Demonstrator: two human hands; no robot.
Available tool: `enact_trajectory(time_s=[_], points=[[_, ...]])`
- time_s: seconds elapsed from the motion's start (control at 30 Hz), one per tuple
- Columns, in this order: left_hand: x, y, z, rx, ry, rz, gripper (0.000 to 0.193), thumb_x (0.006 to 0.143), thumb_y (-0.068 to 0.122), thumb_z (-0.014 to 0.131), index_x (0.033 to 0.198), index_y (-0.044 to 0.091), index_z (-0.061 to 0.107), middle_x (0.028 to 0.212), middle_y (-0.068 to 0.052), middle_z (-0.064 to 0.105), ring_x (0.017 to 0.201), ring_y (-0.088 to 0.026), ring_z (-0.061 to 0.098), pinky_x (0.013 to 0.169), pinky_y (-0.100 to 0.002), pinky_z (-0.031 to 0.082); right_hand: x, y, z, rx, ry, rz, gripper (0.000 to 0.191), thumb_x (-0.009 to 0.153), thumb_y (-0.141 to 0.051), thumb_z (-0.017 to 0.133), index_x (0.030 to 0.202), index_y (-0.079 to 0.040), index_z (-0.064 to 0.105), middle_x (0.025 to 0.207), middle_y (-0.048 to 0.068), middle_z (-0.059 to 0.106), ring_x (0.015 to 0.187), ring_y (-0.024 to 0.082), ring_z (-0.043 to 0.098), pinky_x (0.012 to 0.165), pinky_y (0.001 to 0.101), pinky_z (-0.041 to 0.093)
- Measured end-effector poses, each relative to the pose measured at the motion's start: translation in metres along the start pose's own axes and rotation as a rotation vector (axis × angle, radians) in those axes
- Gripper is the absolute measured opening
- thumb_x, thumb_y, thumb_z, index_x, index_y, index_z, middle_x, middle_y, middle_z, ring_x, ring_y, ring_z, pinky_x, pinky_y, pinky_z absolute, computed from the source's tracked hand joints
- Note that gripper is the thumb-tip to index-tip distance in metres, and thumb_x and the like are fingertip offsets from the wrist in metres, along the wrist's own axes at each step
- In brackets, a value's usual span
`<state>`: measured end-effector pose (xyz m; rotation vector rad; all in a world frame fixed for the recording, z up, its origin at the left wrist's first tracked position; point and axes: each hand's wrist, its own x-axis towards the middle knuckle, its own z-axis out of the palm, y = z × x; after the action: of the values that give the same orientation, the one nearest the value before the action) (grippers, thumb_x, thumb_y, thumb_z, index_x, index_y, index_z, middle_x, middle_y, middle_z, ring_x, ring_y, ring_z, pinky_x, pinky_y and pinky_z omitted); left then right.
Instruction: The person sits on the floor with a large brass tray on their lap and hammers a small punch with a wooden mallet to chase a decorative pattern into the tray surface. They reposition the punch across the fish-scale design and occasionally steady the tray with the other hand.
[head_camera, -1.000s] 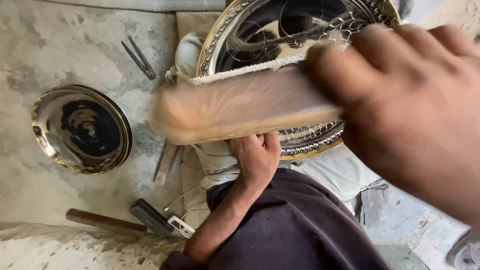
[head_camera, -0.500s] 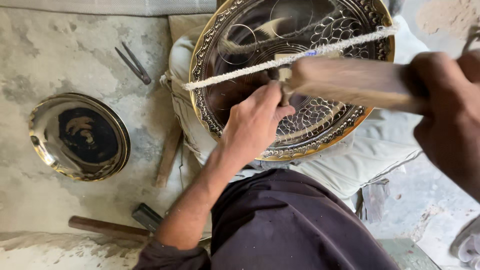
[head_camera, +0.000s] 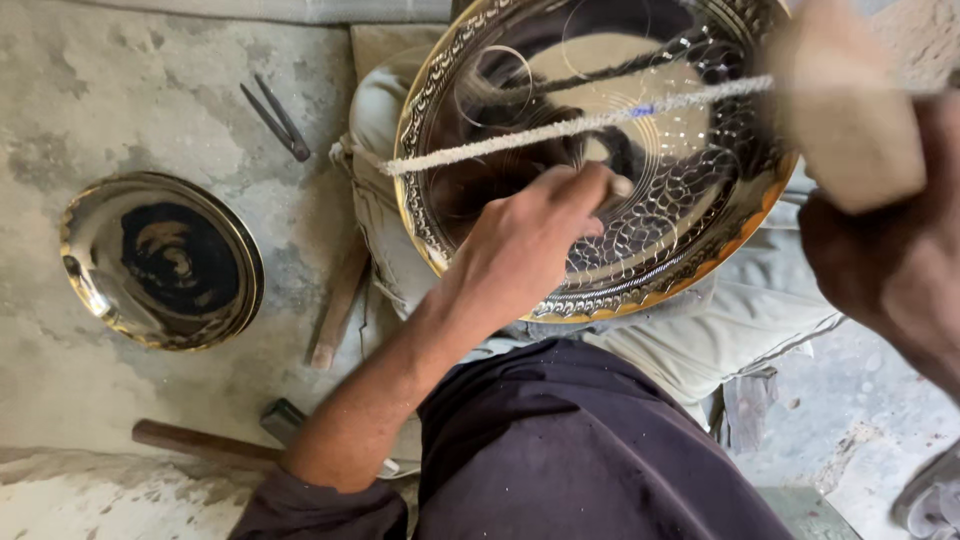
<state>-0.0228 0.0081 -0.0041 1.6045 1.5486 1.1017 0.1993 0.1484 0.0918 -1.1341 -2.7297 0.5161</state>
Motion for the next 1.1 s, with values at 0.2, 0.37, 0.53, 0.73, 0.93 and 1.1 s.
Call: enact_trajectory(time_s=[0.2,0.37,0.53,0.73,0.93,1.1], points=[[-0.045,-0.001,0.026,0.074,0.407,-0.117,0.029,0.100,0.006,0.068,0.124,-0.002,0.053,0.114,-0.019,0.064,0.096,-0.040,0.073,0.084,-0.047,0.061,0.040,-0.075,-0.039,-0.405,-0.143,-0.186,0.052,0.073,-0.006,0.080,0.122,-0.009,0.065,0.100,0.013,0.064,0.092,0.034,0.063,0.084,0.0436,0.053],[-0.064,-0.005,0.053,0.387,0.201,-0.506,0.007,0.095,0.010,0.067,0.093,0.007,0.061,0.091,-0.013,0.068,0.078,-0.033,0.070,0.076,-0.048,0.054,0.055,-0.116,-0.055,-0.664,-0.183,-0.468,0.060,0.069,-0.025,0.076,0.128,-0.018,0.070,0.093,0.004,0.064,0.081,0.024,0.061,0.076,0.0343,0.049],[-0.059,0.008,0.038,0.103,0.567,-0.215,0.029,0.092,-0.003,0.065,0.120,-0.001,0.056,0.106,-0.021,0.063,0.089,-0.035,0.069,0.077,-0.044,0.056,0.020,-0.093,-0.047,-0.803,-0.195,-0.383,0.048,0.077,-0.020,0.075,0.124,-0.019,0.069,0.082,0.004,0.057,0.073,0.022,0.057,0.065,0.0319,0.047],[-0.017,0.015,0.028,-0.238,0.435,-0.244,0.029,0.101,0.010,0.071,0.121,0.000,0.053,0.102,-0.007,0.073,0.091,-0.018,0.077,0.076,-0.028,0.062,-0.028,-0.009,-0.042,-0.470,-0.161,-0.059,0.049,0.084,0.001,0.071,0.131,-0.010,0.064,0.090,0.012,0.056,0.074,0.025,0.055,0.072,0.0356,0.048],[-0.006,0.011,0.037,-0.041,0.424,-0.067,0.022,0.105,0.015,0.071,0.114,0.002,0.056,0.104,-0.008,0.070,0.095,-0.019,0.076,0.082,-0.031,0.062,-0.028,0.019,-0.039,-0.482,-0.164,0.005,0.055,0.076,0.007,0.077,0.129,-0.004,0.068,0.084,0.017,0.060,0.073,0.030,0.061,0.067,0.0374,0.049],[-0.008,0.006,0.038,-0.085,0.385,-0.111,0.021,0.105,0.016,0.071,0.109,0.004,0.055,0.103,-0.008,0.069,0.091,-0.019,0.074,0.077,-0.031,0.062,0.007,-0.025,-0.041,0.276,0.037,0.108,0.046,0.083,0.006,0.069,0.126,0.001,0.056,0.108,0.021,0.063,0.095,0.031,0.067,0.073,0.0360,0.054]])
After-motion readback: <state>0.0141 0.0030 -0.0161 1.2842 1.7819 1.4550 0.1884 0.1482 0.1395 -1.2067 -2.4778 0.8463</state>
